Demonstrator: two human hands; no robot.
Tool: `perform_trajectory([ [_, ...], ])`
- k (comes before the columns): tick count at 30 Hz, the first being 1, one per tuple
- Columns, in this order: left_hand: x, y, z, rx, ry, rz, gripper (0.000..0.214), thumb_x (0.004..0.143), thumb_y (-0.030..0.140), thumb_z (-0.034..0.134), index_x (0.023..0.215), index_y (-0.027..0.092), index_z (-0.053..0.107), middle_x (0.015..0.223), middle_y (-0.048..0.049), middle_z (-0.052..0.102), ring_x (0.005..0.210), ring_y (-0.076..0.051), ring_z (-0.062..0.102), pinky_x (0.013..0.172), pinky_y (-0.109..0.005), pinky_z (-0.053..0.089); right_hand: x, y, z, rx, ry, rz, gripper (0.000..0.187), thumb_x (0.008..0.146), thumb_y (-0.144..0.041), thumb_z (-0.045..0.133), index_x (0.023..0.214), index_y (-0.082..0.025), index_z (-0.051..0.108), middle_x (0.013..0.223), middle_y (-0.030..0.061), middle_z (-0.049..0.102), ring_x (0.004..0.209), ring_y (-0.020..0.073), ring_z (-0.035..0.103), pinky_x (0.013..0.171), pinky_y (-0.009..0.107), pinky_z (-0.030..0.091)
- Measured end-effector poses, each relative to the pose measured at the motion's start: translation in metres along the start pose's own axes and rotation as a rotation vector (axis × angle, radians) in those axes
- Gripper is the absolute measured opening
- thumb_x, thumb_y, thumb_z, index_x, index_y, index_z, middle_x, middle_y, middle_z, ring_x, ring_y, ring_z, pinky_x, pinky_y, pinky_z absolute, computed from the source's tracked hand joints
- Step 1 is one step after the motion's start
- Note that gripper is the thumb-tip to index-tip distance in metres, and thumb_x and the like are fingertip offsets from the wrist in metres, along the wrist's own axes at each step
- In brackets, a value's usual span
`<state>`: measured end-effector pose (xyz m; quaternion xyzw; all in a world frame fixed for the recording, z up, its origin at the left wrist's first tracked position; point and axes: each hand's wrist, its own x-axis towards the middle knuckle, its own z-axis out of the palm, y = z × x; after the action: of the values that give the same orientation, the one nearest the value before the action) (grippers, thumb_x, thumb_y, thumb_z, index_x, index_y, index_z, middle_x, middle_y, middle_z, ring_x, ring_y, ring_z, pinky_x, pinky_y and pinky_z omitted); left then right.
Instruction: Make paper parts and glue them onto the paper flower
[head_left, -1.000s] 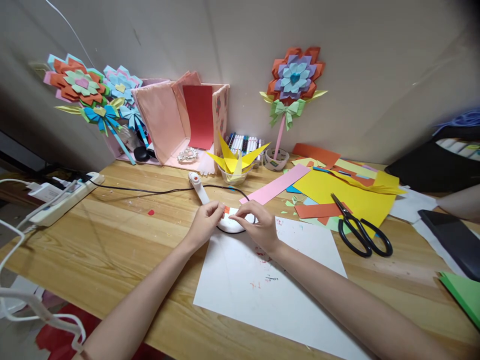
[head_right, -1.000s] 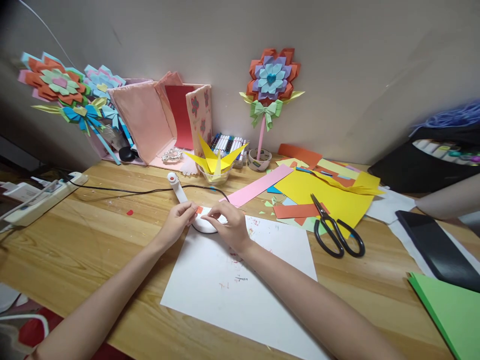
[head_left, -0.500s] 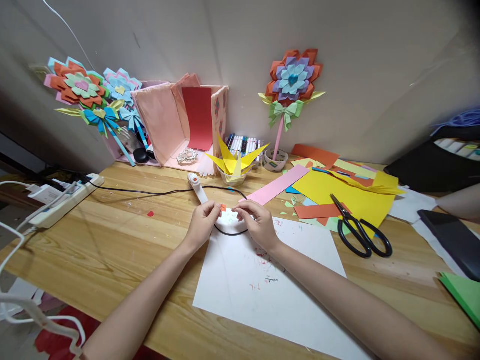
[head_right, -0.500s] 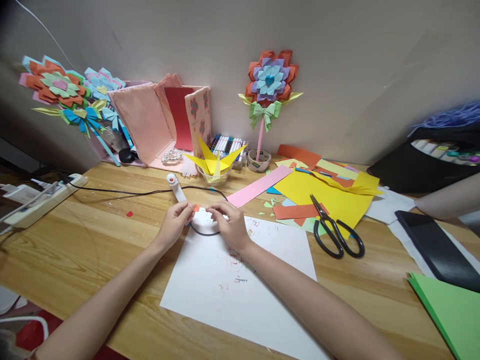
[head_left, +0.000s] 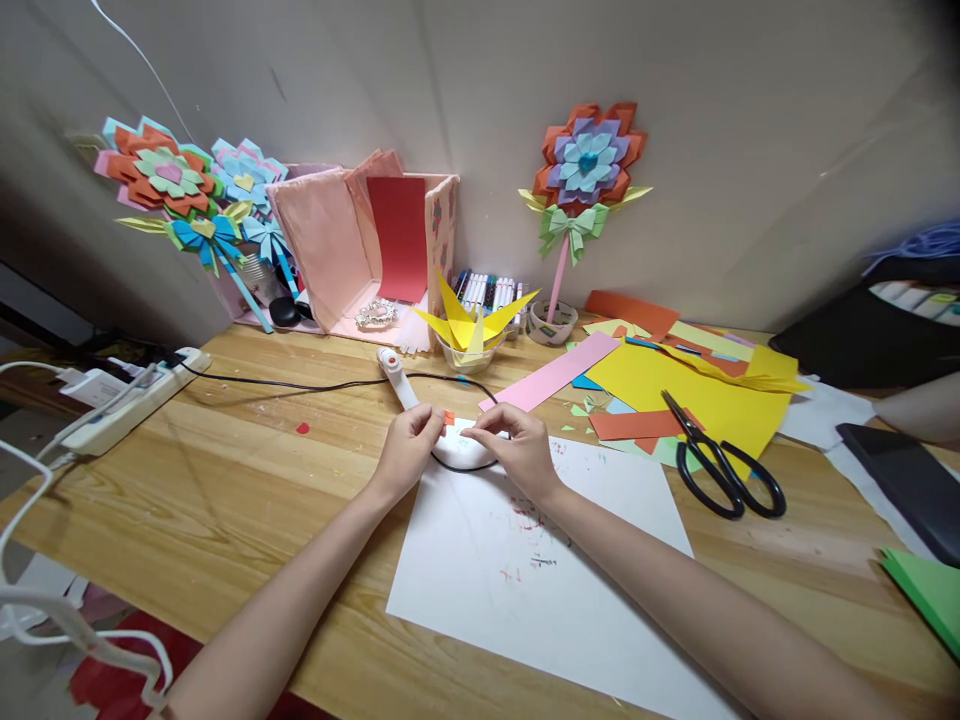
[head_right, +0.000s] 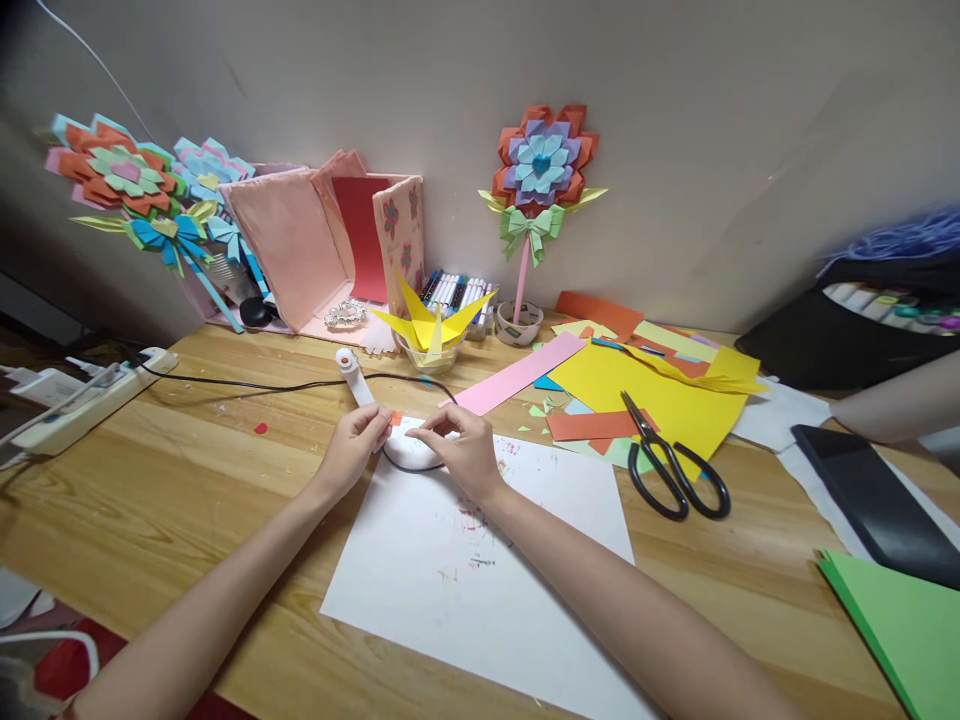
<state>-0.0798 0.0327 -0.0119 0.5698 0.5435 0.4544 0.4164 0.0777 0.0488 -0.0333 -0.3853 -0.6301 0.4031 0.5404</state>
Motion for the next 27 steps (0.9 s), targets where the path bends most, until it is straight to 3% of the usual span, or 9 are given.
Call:
perform_trajectory([
  [4, 0.0003, -0.0001, 0.0001, 0.005, 0.005, 0.007, 0.033, 0.082, 0.036, 0.044, 0.056, 0.017, 0.038, 0.053, 0.0054, 0.032, 0.051, -0.008, 0.030, 0.049, -0.021, 0.023, -0.0009, -0.0025, 0.0003, -0.027, 0.003, -0.011, 0.010, 0.069, -0.023, 0.069, 0.062, -0.018, 0.064, 0.062, 0.0013, 0.063, 0.057, 0.0131, 0.056, 0.056, 0.025, 0.045],
  [15, -0.0006, 0.0001, 0.0013, -0.015, 0.001, 0.018, 0.032, 0.082, 0.037, 0.046, 0.058, 0.017, 0.039, 0.055, 0.0052, 0.035, 0.053, -0.008, 0.034, 0.050, -0.020, 0.026, -0.0002, 0.0004, 0.0021, -0.043, -0.148, 0.004, 0.012, 0.079, -0.017, 0.056, 0.073, -0.018, 0.066, 0.070, 0.0019, 0.065, 0.058, 0.0120, 0.056, 0.056, 0.023, 0.044],
  [20, -0.0004, -0.0031, 0.0008, -0.019, 0.000, 0.022, 0.031, 0.082, 0.037, 0.046, 0.059, 0.017, 0.041, 0.056, 0.0049, 0.036, 0.054, -0.009, 0.035, 0.050, -0.021, 0.027, 0.0001, -0.0003, 0.0027, 0.014, -0.151, 0.049, 0.014, 0.080, -0.018, 0.054, 0.079, -0.018, 0.068, 0.073, 0.0025, 0.066, 0.056, 0.0113, 0.056, 0.056, 0.023, 0.045],
  [27, -0.0001, -0.0009, 0.0007, 0.001, 0.013, 0.015, 0.032, 0.082, 0.036, 0.045, 0.057, 0.017, 0.039, 0.054, 0.0052, 0.033, 0.053, -0.008, 0.032, 0.049, -0.021, 0.025, -0.0005, 0.0061, 0.0032, 0.050, -0.083, 0.110, 0.007, 0.073, -0.024, 0.065, 0.074, -0.017, 0.068, 0.070, 0.0031, 0.066, 0.057, 0.0130, 0.059, 0.056, 0.024, 0.048],
])
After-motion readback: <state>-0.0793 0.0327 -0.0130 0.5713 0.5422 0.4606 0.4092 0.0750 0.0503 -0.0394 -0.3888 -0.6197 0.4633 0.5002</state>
